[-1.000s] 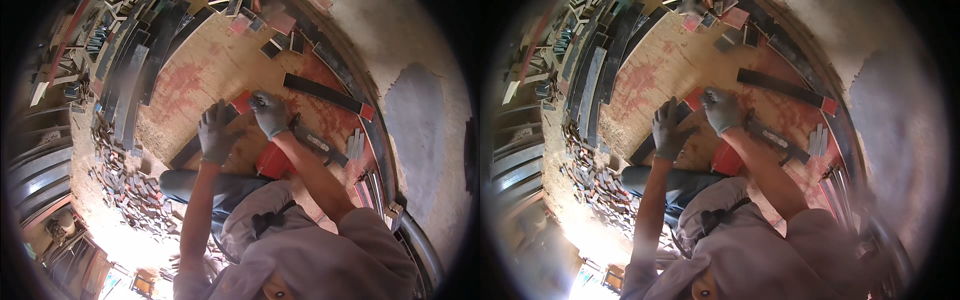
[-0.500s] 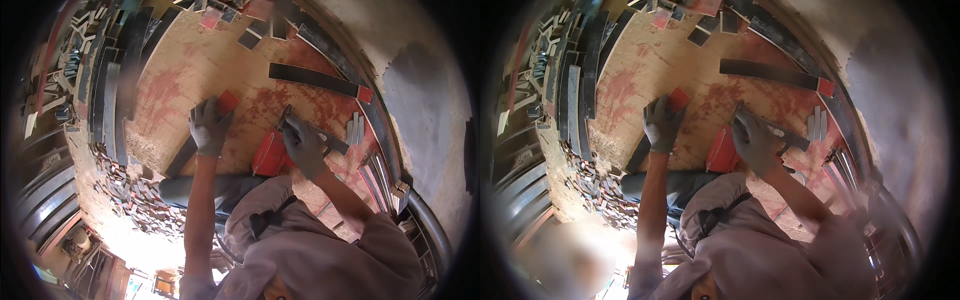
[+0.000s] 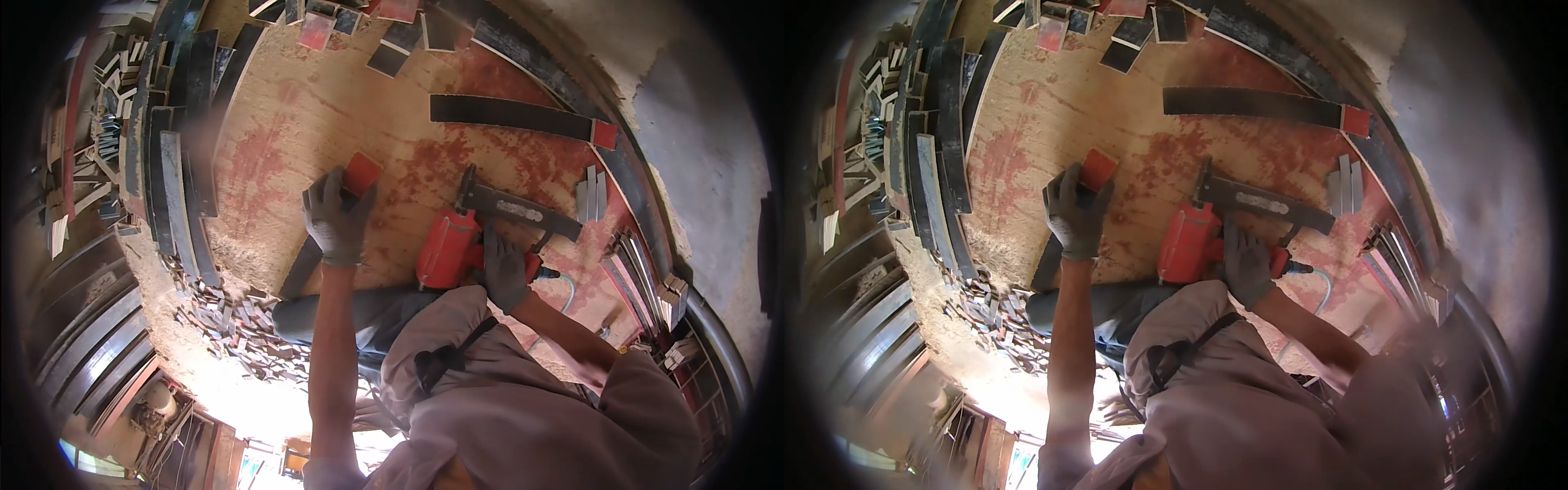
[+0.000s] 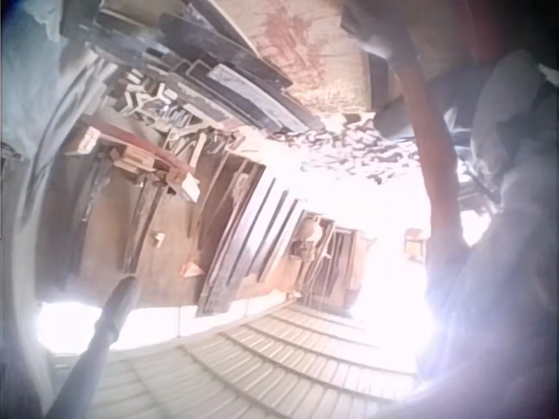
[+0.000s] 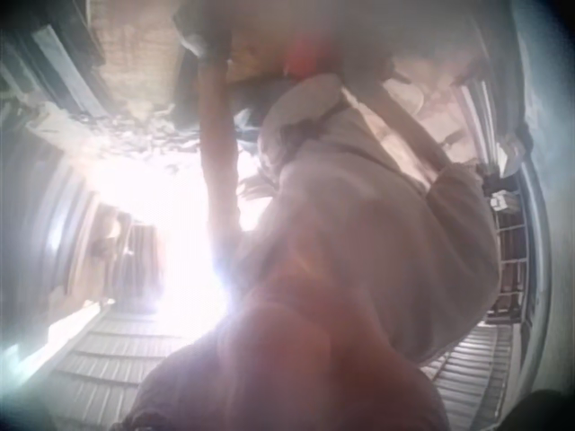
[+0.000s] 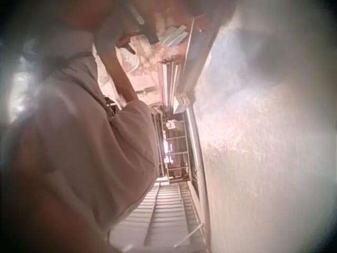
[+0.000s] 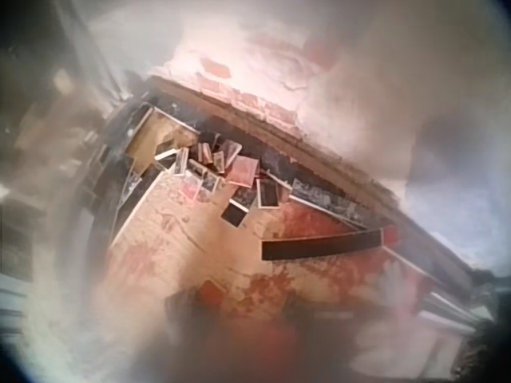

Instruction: The person selects and stacks wooden strips, then uses a nail gun to fasten them into small rectangular frames on the floor. The person repeatedly picks up strips, aligns them, and nails them together, leaving finished frames on the floor.

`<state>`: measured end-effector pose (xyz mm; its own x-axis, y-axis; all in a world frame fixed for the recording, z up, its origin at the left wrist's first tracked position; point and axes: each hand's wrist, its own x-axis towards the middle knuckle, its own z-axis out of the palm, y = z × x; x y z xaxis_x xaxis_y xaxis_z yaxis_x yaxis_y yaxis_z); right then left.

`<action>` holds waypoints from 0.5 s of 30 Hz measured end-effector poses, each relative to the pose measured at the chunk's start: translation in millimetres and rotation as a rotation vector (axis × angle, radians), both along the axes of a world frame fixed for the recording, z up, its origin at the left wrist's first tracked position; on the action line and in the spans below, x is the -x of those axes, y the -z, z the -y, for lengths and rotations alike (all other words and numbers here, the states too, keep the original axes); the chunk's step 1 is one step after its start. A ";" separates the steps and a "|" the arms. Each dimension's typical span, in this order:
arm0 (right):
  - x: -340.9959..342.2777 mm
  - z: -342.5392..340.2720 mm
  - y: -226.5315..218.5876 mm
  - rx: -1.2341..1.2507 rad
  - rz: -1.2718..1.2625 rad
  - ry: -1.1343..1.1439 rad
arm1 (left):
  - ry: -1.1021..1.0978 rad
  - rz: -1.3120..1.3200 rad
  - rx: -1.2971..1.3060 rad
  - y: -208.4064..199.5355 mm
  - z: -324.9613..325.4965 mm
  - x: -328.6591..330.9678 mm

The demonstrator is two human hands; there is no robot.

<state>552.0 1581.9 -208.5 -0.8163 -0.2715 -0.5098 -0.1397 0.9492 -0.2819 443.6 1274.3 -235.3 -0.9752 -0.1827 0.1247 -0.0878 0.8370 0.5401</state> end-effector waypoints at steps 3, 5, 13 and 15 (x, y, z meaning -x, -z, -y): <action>-1.8 -0.4 3.0 0.008 0.049 0.005 | -0.003 0.000 0.004 0.6 -1.5 0.3; 4.1 2.2 -1.2 0.070 0.103 0.061 | 0.001 -0.011 0.003 2.1 -0.5 0.6; 66.0 8.4 -91.8 0.424 0.166 0.221 | 0.021 -0.037 0.020 -0.5 1.1 0.8; 58.9 -6.3 -85.0 0.552 0.465 0.383 | 0.009 -0.042 0.012 -0.3 -0.7 -0.2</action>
<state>493.1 1588.2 -123.5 -0.6413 -0.3281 -0.6936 0.4126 0.6147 -0.6722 443.8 1275.0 -235.0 -0.9706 -0.1727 0.1679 -0.0579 0.8439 0.5333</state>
